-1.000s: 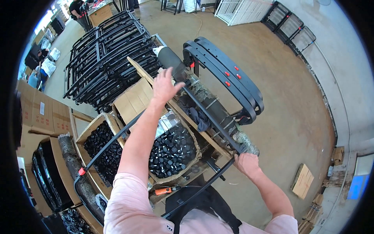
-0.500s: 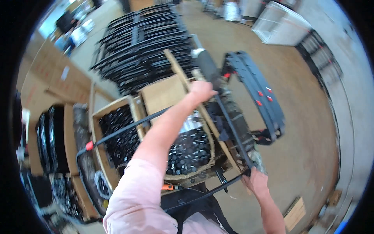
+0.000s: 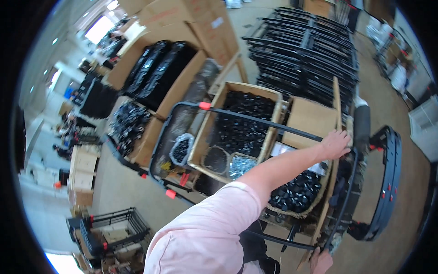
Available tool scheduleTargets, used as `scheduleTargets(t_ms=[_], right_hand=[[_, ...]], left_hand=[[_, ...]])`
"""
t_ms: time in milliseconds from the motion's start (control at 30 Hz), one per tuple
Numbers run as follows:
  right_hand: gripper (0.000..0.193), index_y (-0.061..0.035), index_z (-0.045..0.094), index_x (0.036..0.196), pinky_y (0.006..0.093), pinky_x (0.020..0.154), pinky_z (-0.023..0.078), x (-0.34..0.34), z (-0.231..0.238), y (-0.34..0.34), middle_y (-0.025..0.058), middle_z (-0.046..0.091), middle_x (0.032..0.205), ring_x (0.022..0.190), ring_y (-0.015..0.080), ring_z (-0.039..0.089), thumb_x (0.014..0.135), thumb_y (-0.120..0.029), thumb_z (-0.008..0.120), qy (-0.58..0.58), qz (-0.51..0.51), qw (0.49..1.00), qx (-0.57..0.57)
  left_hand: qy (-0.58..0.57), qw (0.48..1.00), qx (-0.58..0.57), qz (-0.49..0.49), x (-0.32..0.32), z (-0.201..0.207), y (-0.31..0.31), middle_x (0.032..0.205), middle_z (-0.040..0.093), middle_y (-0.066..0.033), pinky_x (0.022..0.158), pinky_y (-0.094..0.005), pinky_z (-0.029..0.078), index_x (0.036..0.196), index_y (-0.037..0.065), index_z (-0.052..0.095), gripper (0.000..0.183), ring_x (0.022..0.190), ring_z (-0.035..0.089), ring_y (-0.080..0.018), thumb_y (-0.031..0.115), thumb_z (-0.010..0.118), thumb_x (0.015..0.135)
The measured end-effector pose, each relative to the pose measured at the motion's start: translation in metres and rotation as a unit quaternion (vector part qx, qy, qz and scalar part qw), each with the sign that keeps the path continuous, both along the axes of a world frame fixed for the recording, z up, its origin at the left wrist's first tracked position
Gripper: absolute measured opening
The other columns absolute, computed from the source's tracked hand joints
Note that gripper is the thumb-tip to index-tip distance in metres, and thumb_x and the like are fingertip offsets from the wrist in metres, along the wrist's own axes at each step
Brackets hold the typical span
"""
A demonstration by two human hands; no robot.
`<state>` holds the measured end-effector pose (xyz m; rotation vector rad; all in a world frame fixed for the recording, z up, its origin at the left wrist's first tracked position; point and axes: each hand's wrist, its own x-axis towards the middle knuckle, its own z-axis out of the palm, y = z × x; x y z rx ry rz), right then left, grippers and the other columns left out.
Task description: Assembling a power tool by connecting internal wires and fastening the outer casing with screws.
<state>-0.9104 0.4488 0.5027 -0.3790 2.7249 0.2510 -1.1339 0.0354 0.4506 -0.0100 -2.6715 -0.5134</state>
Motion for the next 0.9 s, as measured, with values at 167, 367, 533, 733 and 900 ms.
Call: scheduleTargets(t_ms=[167, 367, 533, 733, 900], right_hand=[[0.055, -0.0038, 0.077, 0.118, 0.0532, 0.089, 0.055, -0.017, -0.025, 0.035, 0.0244, 0.076, 0.113, 0.106, 0.0385, 0.072, 0.104, -0.054, 0.059, -0.114, 0.019, 0.989, 0.089], [0.049, -0.0027, 0.076, 0.117, 0.051, 0.088, 0.056, -0.011, -0.047, 0.038, 0.0214, 0.076, 0.113, 0.105, 0.037, 0.072, 0.105, -0.047, 0.058, -0.082, 0.058, 0.99, 0.096], [0.044, -0.0017, 0.075, 0.117, 0.0488, 0.087, 0.056, -0.003, -0.048, 0.037, 0.0184, 0.076, 0.112, 0.104, 0.0355, 0.071, 0.106, -0.04, 0.057, -0.055, 0.034, 0.989, 0.132], [0.037, -0.0005, 0.074, 0.116, 0.0461, 0.086, 0.056, 0.01, -0.045, 0.026, 0.0148, 0.076, 0.112, 0.103, 0.0337, 0.07, 0.107, -0.031, 0.055, -0.038, -0.037, 0.983, 0.175], [0.047, 0.0011, 0.068, 0.13, 0.0493, 0.096, 0.052, 0.095, 0.024, -0.07, 0.0181, 0.072, 0.127, 0.117, 0.0371, 0.066, 0.112, -0.036, 0.045, -0.031, -0.153, 0.978, 0.137]], left_hand=[[0.012, 0.986, 0.14, 0.092, 0.186, -0.006, -0.127, 0.104, 0.069, -0.0153, 0.088, -0.0511, 0.055, 0.106, 0.007, 0.07, 0.021, 0.101, 0.067, -0.0394, 0.025, 0.067, 0.094], [0.023, 0.88, 0.142, 0.452, 0.477, 0.026, -0.305, 0.108, 0.073, -0.0195, 0.094, -0.0517, 0.054, 0.105, 0.005, 0.076, 0.028, 0.106, 0.068, -0.0407, 0.026, 0.061, 0.097], [0.19, 0.682, 0.055, 0.704, 0.657, 0.08, -0.429, 0.108, 0.074, -0.0215, 0.091, -0.0518, 0.056, 0.101, 0.007, 0.075, 0.026, 0.103, 0.07, -0.0419, 0.03, 0.063, 0.098], [0.156, 0.458, 0.177, 0.857, 0.798, 0.143, -0.544, 0.122, 0.071, -0.0218, 0.102, -0.0507, 0.054, 0.12, 0.004, 0.07, 0.043, 0.119, 0.068, -0.0385, 0.039, 0.067, 0.096], [0.035, 0.457, 0.301, 0.836, 0.816, 0.155, -0.592, 0.138, 0.068, -0.0204, 0.107, -0.0487, 0.052, 0.13, 0.004, 0.072, 0.058, 0.132, 0.063, -0.0359, 0.049, 0.067, 0.094]])
